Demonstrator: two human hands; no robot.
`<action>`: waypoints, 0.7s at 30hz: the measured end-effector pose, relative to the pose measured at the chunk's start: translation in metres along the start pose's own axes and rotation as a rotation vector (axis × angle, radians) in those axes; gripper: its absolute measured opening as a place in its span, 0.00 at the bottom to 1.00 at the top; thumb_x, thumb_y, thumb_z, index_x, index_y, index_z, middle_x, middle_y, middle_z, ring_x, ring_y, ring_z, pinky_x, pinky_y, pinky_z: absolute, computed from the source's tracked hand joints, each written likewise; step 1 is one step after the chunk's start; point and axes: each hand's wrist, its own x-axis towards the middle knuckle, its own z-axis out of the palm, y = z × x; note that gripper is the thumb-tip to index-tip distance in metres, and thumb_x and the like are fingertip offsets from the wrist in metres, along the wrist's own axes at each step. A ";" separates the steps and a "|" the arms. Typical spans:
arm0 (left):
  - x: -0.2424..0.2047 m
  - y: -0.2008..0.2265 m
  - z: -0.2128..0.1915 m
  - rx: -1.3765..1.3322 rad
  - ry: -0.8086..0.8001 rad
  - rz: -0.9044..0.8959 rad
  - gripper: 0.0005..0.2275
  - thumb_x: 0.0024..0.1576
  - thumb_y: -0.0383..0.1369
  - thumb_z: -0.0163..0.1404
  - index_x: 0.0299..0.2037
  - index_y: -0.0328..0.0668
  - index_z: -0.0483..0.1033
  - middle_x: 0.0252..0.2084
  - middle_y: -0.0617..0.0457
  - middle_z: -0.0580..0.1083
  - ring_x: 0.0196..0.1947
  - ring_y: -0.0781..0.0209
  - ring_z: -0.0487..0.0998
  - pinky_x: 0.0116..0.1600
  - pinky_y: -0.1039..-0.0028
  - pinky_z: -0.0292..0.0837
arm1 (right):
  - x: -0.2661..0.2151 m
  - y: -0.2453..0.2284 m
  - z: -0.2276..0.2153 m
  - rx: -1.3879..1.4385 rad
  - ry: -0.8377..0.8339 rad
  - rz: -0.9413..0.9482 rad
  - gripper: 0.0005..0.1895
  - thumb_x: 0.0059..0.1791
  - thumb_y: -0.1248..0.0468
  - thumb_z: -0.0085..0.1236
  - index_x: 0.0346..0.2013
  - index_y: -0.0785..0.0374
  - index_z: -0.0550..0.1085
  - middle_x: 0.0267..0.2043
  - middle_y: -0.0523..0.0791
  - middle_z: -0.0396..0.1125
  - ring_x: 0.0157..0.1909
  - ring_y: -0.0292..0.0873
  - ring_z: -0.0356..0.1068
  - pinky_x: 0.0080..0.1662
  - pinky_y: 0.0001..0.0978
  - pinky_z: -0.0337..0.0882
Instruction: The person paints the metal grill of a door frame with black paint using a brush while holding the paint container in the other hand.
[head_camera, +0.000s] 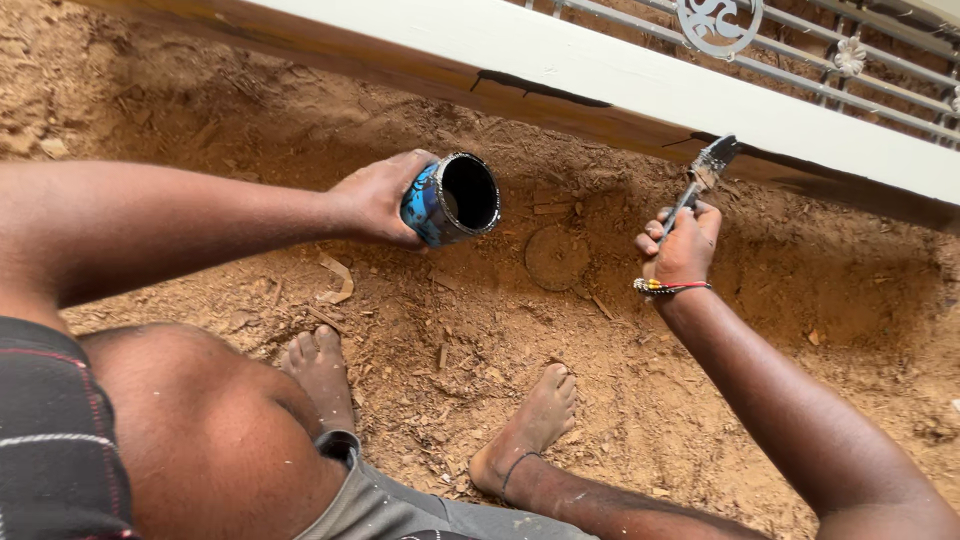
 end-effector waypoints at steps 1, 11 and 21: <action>-0.001 0.001 -0.001 -0.012 -0.006 -0.014 0.44 0.38 0.42 0.70 0.66 0.47 0.57 0.59 0.45 0.68 0.61 0.48 0.71 0.69 0.56 0.65 | 0.000 -0.001 0.002 0.009 -0.007 0.002 0.08 0.57 0.69 0.36 0.49 0.55 0.55 0.36 0.44 0.59 0.25 0.34 0.58 0.23 0.23 0.57; -0.005 -0.006 -0.001 -0.027 0.021 0.058 0.44 0.38 0.41 0.70 0.66 0.46 0.57 0.59 0.45 0.67 0.61 0.49 0.70 0.69 0.57 0.66 | -0.005 0.009 0.013 -0.036 -0.050 0.009 0.08 0.57 0.68 0.37 0.49 0.55 0.54 0.36 0.45 0.60 0.26 0.35 0.59 0.24 0.25 0.58; -0.002 -0.010 0.000 -0.015 0.046 0.066 0.44 0.38 0.43 0.69 0.66 0.47 0.58 0.59 0.45 0.68 0.62 0.48 0.70 0.69 0.57 0.65 | -0.041 0.007 -0.011 -0.321 -0.188 -0.047 0.10 0.56 0.70 0.40 0.51 0.62 0.58 0.41 0.50 0.66 0.31 0.38 0.68 0.29 0.29 0.71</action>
